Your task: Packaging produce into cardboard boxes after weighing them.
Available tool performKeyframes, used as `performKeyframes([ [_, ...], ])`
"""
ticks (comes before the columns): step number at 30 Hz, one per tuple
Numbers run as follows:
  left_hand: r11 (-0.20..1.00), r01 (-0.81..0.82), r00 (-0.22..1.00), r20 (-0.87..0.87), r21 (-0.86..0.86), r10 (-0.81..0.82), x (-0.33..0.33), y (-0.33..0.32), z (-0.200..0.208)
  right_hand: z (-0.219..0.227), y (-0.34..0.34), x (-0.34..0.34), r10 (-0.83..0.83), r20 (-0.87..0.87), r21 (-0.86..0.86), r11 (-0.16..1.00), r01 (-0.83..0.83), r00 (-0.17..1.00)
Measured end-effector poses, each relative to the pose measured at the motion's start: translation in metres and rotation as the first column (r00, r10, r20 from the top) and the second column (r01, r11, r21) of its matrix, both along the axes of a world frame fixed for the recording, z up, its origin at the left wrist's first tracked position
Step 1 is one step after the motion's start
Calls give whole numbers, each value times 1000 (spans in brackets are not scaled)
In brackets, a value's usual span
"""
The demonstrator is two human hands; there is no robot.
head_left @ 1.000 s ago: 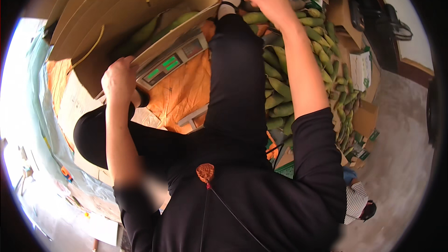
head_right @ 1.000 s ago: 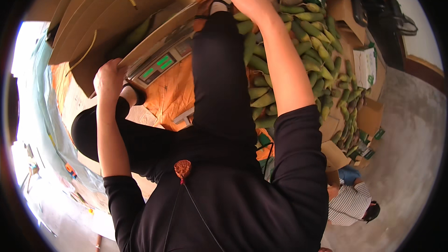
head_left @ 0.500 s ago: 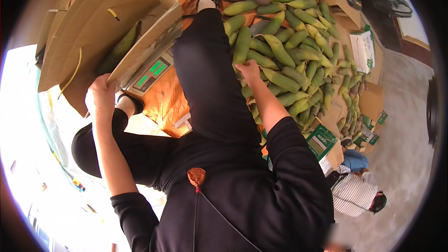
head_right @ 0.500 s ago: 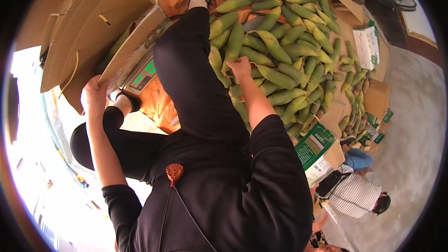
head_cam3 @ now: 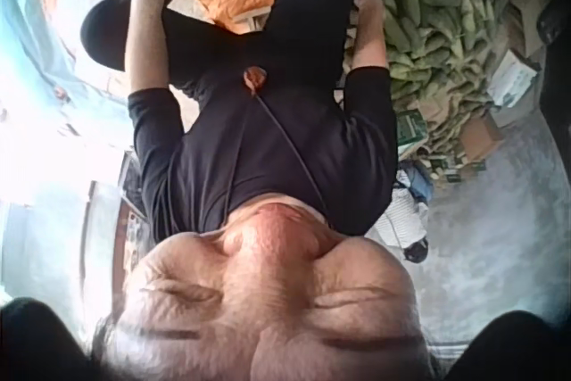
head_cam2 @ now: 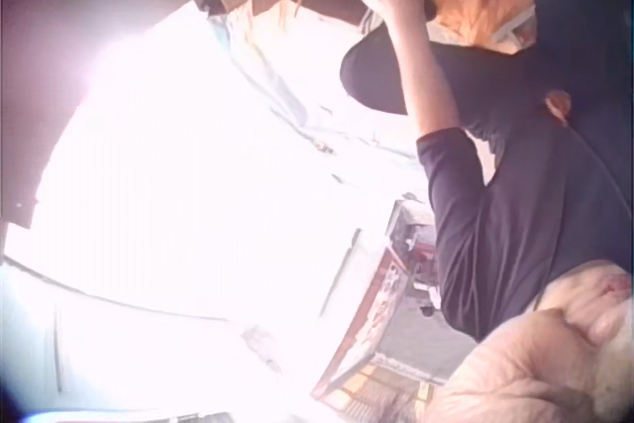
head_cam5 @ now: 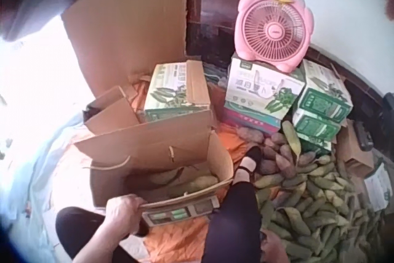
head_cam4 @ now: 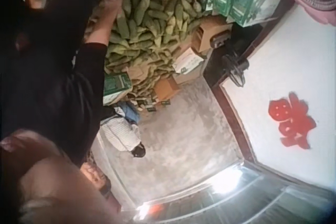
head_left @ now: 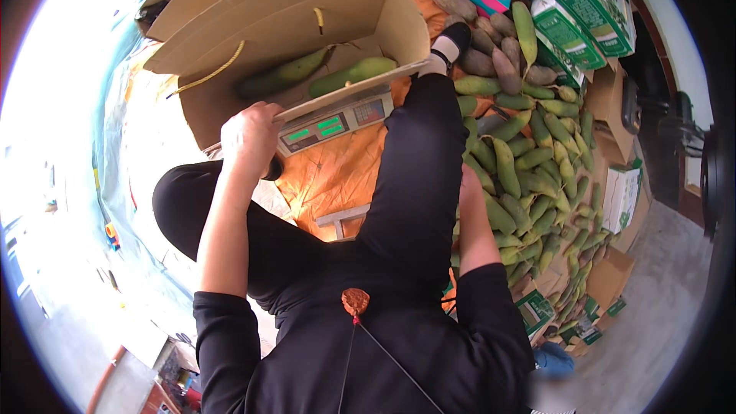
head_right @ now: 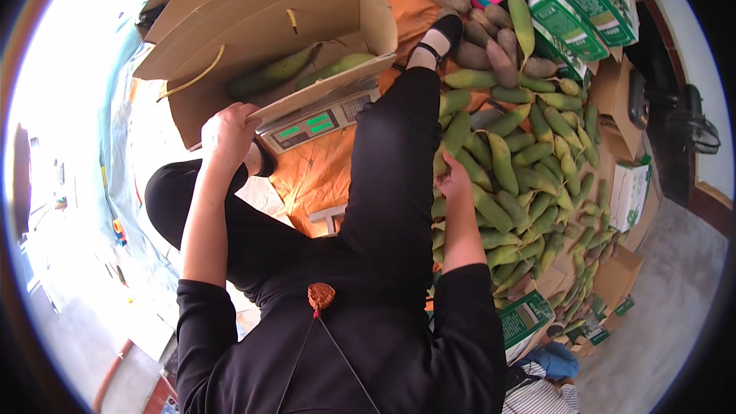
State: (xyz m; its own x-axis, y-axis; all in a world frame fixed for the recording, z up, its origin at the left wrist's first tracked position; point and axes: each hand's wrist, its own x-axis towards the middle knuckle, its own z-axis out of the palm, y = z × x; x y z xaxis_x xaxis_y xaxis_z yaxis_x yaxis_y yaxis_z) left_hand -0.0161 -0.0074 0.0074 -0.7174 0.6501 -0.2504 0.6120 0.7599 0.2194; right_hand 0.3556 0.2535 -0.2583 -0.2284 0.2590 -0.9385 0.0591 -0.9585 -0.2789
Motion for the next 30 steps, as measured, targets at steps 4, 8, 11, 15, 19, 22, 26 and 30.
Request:
performKeyframes([
  [4, 999, 22, 1000, -22, 36, -21, 1, -1, -4, 63, 2, -3, 38, 21, 258, 965, -42, 999],
  [8, 999, 39, 999, -22, 7, -39, 1, -1, -6, 151, 17, -26, 169, -87, 474, 874, -108, 982],
  [11, 999, 54, 998, -27, -4, -54, -2, -3, -10, 227, 26, -60, 317, -44, 810, 566, -152, 947],
  [15, 997, 75, 997, -33, 20, -74, -2, -5, -13, 321, 20, -122, 497, 83, 941, 248, -232, 864],
  [19, 995, 99, 994, -52, 32, -98, -3, -8, -16, 364, 3, -196, 650, 355, 930, -175, -322, 672],
  [22, 988, 137, 986, -108, 73, -129, -1, -6, -12, 354, -5, -250, 657, 573, 820, -461, -341, 490],
  [26, 991, 134, 990, -39, 31, -132, 0, -3, -10, 297, -33, -308, 520, 785, 612, -733, -297, 335],
  [30, 993, 117, 991, -65, -29, -119, 1, -1, -10, 248, -72, -340, 530, 821, 570, -738, -361, 212],
])
